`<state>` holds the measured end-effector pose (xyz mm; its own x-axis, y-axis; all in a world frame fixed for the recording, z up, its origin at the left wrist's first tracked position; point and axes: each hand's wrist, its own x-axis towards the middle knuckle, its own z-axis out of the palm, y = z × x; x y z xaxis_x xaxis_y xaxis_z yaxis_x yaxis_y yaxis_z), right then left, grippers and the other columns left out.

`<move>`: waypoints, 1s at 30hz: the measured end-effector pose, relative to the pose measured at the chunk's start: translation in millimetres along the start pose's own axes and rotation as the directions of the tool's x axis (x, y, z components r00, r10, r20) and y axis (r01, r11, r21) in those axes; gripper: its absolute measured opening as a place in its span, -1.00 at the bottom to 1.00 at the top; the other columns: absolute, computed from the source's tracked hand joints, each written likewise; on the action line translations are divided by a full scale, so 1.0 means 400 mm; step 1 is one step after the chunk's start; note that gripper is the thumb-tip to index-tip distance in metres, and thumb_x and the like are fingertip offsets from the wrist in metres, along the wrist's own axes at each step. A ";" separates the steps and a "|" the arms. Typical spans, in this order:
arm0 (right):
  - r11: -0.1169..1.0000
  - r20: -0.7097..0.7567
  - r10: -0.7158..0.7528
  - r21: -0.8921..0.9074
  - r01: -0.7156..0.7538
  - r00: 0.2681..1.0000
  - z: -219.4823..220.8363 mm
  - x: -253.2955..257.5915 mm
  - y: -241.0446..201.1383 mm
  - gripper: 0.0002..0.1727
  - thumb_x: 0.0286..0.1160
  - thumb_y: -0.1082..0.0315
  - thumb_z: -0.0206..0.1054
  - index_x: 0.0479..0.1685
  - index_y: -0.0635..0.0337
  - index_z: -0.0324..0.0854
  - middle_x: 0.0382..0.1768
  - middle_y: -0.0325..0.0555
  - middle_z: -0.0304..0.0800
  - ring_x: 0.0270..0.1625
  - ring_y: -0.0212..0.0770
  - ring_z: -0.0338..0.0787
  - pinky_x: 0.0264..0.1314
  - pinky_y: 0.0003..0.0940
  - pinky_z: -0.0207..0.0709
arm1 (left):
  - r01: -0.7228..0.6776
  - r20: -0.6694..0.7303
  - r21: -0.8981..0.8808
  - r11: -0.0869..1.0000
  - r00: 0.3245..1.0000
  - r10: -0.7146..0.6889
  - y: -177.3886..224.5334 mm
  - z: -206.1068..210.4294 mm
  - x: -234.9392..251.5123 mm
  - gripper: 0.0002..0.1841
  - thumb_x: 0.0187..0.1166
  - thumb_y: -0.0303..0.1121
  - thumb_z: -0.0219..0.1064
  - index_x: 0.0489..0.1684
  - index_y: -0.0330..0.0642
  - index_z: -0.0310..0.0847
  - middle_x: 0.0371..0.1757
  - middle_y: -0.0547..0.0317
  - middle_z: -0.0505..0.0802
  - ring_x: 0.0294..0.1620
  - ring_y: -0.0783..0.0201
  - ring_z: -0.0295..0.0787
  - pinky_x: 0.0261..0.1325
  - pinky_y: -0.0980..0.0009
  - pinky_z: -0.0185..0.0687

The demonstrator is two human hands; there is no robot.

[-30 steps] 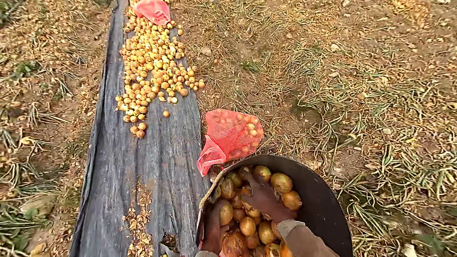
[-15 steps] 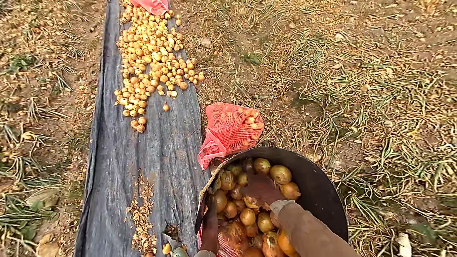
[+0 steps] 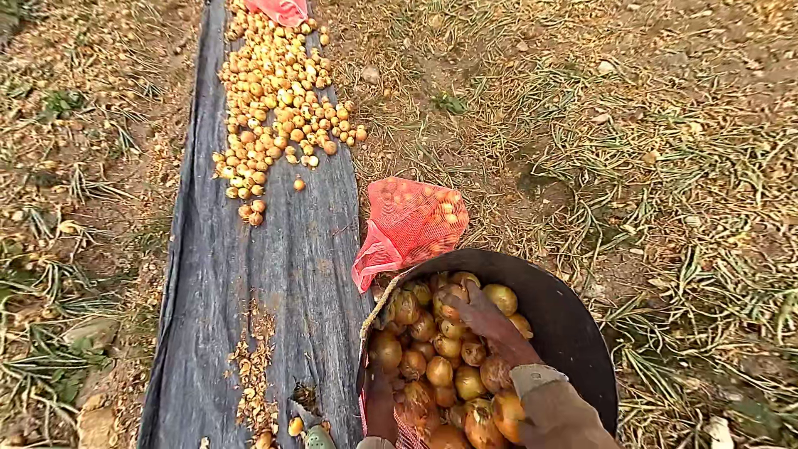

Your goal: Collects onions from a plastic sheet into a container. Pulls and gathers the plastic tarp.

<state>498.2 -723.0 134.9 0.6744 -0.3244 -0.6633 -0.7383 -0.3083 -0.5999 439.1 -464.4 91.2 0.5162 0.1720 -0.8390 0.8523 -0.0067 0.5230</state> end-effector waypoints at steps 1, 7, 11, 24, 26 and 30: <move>0.998 -0.011 -0.038 -0.052 0.038 0.999 0.015 0.030 -0.005 0.07 0.40 -0.35 0.40 0.87 -0.05 0.06 0.68 0.21 0.36 0.61 0.21 0.51 0.57 0.31 0.41 | 0.002 -0.013 -0.030 1.000 1.000 -0.003 -0.003 0.003 -0.003 -0.26 0.84 0.25 -0.24 0.72 -0.18 0.18 0.11 -0.28 0.86 -0.16 -0.07 0.87 -0.14 0.03 0.76; 0.943 -0.140 -0.137 -0.320 0.086 0.981 0.070 0.038 -0.017 -0.30 0.68 -0.12 0.25 0.59 0.22 0.41 0.23 0.37 0.73 0.27 0.38 0.74 0.30 0.42 0.54 | -0.070 0.033 -0.068 0.995 0.997 0.072 0.026 -0.021 -0.100 -0.29 0.83 -0.20 0.12 0.88 -0.25 -0.13 0.74 -0.37 0.34 0.62 -0.19 0.48 0.53 -0.12 0.54; 0.900 -0.152 -0.294 -0.375 0.221 0.944 0.086 -0.076 0.037 -0.63 0.60 0.09 0.34 0.26 0.06 0.65 0.12 -0.01 0.80 0.18 0.03 0.80 0.30 0.20 0.64 | -0.427 0.430 0.659 0.620 0.889 0.155 -0.002 -0.072 -0.148 -0.30 0.66 -0.07 0.27 0.73 -0.31 0.31 0.67 -0.24 0.52 0.69 -0.10 0.44 0.74 -0.01 0.34; 0.808 0.294 -0.050 -0.550 0.211 0.955 0.245 -0.144 0.166 -0.37 0.37 -0.10 0.43 0.46 -0.13 0.58 0.39 0.01 0.65 0.50 0.08 0.60 0.59 0.13 0.42 | -0.501 0.496 0.864 -0.055 0.828 0.262 -0.029 -0.082 -0.118 -0.21 0.46 -0.01 0.37 0.63 -0.40 0.40 0.64 -0.38 0.46 0.65 -0.36 0.33 0.62 -0.16 0.30; 0.806 0.284 -0.143 -0.523 0.279 0.948 0.275 -0.135 0.184 -0.45 0.45 -0.09 0.41 0.41 -0.12 0.63 0.36 -0.01 0.67 0.40 0.05 0.67 0.50 0.13 0.51 | -0.477 0.469 0.878 -0.044 0.835 0.287 -0.022 -0.082 -0.117 -0.22 0.43 -0.16 0.37 0.70 -0.34 0.32 0.68 -0.36 0.41 0.66 -0.34 0.32 0.54 -0.15 0.39; 0.694 0.247 -0.230 -0.637 0.336 0.941 0.299 -0.116 0.172 -0.54 0.59 -0.08 0.32 0.39 -0.15 0.66 0.37 -0.01 0.69 0.35 0.05 0.75 0.39 0.15 0.62 | -0.488 0.479 0.873 0.003 0.858 0.186 0.002 -0.044 -0.133 -0.21 0.45 -0.33 0.36 0.72 -0.51 0.19 0.72 -0.43 0.34 0.76 -0.30 0.20 0.64 -0.14 0.28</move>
<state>415.1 -622.3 70.9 0.8020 -0.0140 -0.5971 -0.2792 -0.8926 -0.3541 410.7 -456.4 139.0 0.6418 -0.3260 -0.6941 -0.1761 -0.9436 0.2803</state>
